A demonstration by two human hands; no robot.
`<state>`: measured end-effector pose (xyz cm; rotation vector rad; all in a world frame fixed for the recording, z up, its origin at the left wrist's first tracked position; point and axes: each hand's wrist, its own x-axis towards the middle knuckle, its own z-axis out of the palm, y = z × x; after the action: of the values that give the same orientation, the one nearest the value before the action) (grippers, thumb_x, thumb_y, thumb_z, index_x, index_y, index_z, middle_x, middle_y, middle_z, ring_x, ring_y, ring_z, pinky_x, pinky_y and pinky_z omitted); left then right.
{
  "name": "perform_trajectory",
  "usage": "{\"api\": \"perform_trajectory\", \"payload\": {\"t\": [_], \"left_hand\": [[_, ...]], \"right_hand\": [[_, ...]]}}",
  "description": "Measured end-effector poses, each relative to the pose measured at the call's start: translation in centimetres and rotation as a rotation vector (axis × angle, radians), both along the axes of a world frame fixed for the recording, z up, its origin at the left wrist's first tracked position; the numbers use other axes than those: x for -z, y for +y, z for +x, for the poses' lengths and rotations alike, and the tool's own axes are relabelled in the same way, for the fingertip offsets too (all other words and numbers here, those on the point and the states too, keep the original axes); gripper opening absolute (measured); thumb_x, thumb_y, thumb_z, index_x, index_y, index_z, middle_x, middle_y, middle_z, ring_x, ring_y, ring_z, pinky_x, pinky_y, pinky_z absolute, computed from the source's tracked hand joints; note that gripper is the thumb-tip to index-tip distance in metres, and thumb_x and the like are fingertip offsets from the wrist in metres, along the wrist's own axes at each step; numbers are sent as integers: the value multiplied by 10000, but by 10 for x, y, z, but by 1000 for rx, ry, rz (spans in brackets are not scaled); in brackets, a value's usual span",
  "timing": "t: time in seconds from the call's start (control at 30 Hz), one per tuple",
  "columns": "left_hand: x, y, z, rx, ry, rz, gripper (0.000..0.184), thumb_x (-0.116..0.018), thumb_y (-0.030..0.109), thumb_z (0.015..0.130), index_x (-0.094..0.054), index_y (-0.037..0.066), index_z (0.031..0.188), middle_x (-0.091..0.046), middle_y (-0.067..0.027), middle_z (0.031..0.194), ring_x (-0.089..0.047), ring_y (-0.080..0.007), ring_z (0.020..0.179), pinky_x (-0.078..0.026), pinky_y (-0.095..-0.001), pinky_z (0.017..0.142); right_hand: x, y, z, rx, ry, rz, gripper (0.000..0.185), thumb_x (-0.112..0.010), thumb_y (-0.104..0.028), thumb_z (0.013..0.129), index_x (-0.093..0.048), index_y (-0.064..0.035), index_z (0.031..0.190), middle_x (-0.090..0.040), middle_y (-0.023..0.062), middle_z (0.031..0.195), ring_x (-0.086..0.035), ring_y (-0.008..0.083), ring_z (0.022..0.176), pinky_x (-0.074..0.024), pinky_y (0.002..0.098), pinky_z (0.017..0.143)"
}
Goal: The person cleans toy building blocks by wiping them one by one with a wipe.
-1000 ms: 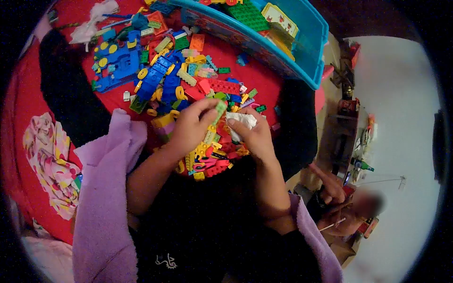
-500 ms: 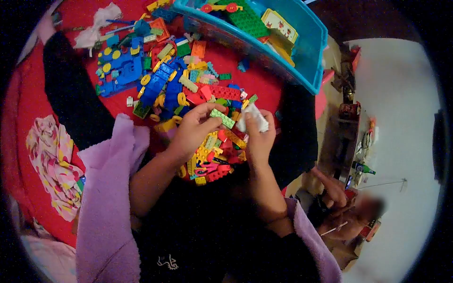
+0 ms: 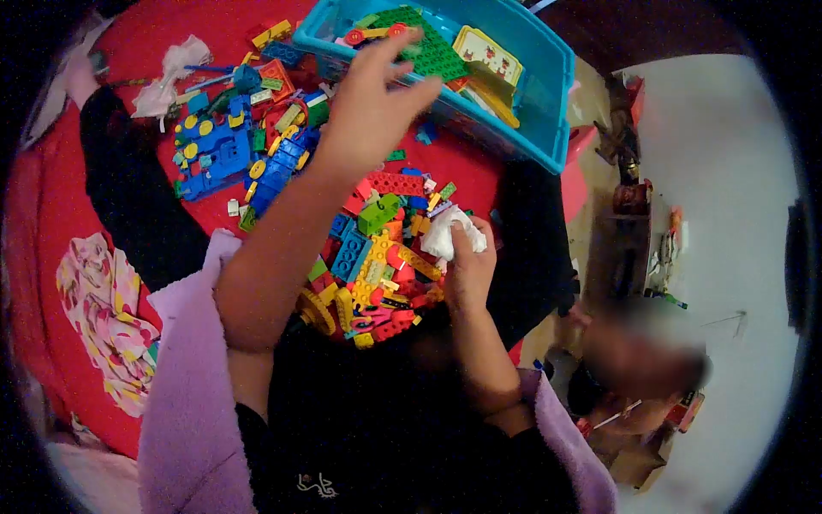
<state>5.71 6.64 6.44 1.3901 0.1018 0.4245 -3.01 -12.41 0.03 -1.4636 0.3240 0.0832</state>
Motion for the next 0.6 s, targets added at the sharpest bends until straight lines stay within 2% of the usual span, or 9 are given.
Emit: {"api": "perform_trajectory", "payload": {"t": [0.07,0.13,0.27,0.33,0.37,0.43,0.47,0.53,0.6], "left_hand": [[23,-6,-38,124,-49,335,389,-640,113,750,-549,60,1125,-531,-128,1026,-515,-213,1036,-435,-311,863],[37,-20,-75,394,15,319,408,-646,108,740,-542,52,1130,-533,-110,1070,-522,-211,1023,-435,-309,864],[54,-34,-111,414,33,406,442,-650,112,739,-524,49,1157,-529,-116,1098,-525,-205,1012,-433,-308,861],[53,-36,-116,551,321,-90,532,-659,138,730,-471,60,1222,-531,-123,1111,-528,-227,982,-419,-323,855],[50,-36,-116,552,320,-89,532,-659,138,730,-471,60,1222,-531,-123,1111,-528,-227,982,-419,-323,855],[42,-34,-116,544,258,133,610,-662,149,727,-411,85,1280,-546,-132,1060,-534,-242,913,-419,-342,823],[43,-34,-116,545,257,133,610,-662,149,727,-411,85,1280,-546,-132,1060,-534,-242,913,-419,-342,823],[47,-34,-116,438,129,371,592,-654,145,736,-413,93,1275,-560,-124,990,-528,-233,819,-427,-337,775],[49,-32,-116,407,119,404,543,-648,128,738,-439,86,1237,-555,-118,940,-526,-226,801,-429,-322,756]], "right_hand": [[3,3,-2,30,-11,24,165,-577,-106,830,-479,-42,946,-571,54,849,-556,122,719,-467,270,637],[7,3,-4,61,-20,41,158,-575,-106,833,-473,-42,936,-568,57,857,-554,124,722,-468,272,640],[6,7,-8,3,-27,81,139,-566,-133,850,-472,-43,900,-565,56,855,-551,120,722,-466,261,633],[6,10,-10,-31,-86,53,141,-576,-153,838,-523,-36,894,-578,60,859,-537,108,722,-459,257,624],[5,10,-11,-35,-60,57,130,-566,-154,847,-534,-35,885,-574,50,870,-531,98,730,-453,245,628],[3,11,-12,-64,-70,62,125,-560,-153,852,-539,-34,882,-571,47,880,-528,96,733,-451,237,631],[2,11,-12,-93,-79,65,122,-553,-152,856,-544,-33,878,-567,45,891,-526,95,736,-450,229,634],[5,8,-13,-108,-67,84,121,-544,-150,862,-549,-30,877,-566,40,888,-523,94,730,-448,227,637],[8,7,-14,-127,-54,104,123,-535,-148,867,-554,-27,876,-565,34,885,-520,93,725,-446,224,640]]}}
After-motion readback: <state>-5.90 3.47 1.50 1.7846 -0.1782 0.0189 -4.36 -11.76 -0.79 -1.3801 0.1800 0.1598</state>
